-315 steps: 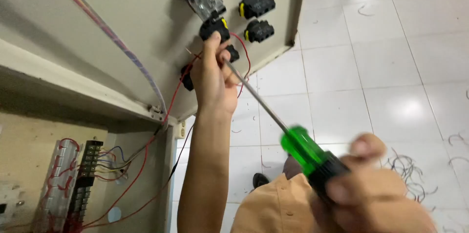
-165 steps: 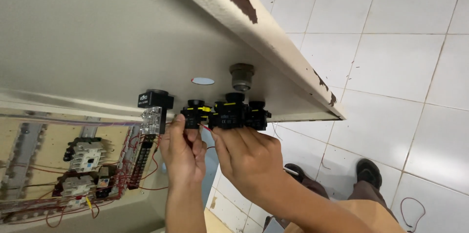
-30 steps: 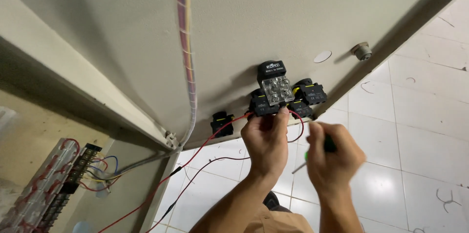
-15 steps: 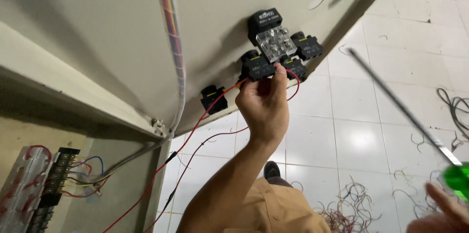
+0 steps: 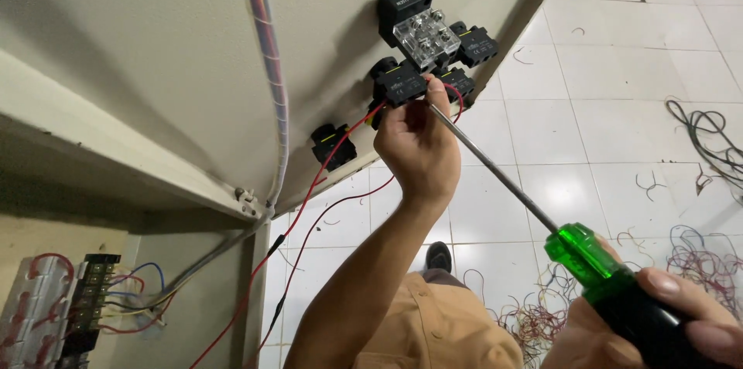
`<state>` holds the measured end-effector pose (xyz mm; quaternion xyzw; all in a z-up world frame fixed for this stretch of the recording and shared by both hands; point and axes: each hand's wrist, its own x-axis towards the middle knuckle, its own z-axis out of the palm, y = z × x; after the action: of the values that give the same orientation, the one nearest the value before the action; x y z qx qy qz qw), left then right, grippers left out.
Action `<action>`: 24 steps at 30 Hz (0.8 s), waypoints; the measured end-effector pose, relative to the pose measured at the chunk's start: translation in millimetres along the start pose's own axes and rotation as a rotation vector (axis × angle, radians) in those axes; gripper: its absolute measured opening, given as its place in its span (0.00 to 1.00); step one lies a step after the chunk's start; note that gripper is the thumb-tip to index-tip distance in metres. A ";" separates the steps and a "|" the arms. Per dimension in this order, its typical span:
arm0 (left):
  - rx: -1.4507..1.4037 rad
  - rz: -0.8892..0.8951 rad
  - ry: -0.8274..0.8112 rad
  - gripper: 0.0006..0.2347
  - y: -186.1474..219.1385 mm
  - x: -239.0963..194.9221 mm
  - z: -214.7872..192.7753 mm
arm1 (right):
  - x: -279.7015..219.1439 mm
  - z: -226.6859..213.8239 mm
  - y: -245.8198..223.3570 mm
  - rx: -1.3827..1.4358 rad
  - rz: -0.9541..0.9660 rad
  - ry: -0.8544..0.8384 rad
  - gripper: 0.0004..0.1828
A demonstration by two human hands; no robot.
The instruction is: The person connects red wires to terminals on black electrical components mounted inside a control panel. They use a green-handled screwdriver to tighten the terminal screws and secure the connections. The person occasionally bends wires and adjusts their position while working.
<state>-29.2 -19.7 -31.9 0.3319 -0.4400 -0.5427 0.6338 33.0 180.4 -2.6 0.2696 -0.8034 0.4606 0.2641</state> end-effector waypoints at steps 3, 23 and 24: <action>-0.042 -0.024 0.017 0.08 -3.8 -0.3 2.8 | -5.4 6.5 24.1 -0.217 -0.067 0.075 0.29; -0.095 0.017 0.001 0.07 -2.4 -1.4 4.8 | 2.9 -37.9 15.2 0.539 -0.069 -0.279 0.20; -0.080 0.011 0.010 0.07 -2.4 -1.7 4.6 | 2.0 -25.1 22.9 0.183 -0.521 -0.167 0.19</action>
<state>-34.5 -18.3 -32.6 0.3064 -0.4165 -0.5548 0.6518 20.5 212.0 -4.0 0.5267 -0.6811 0.4238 0.2811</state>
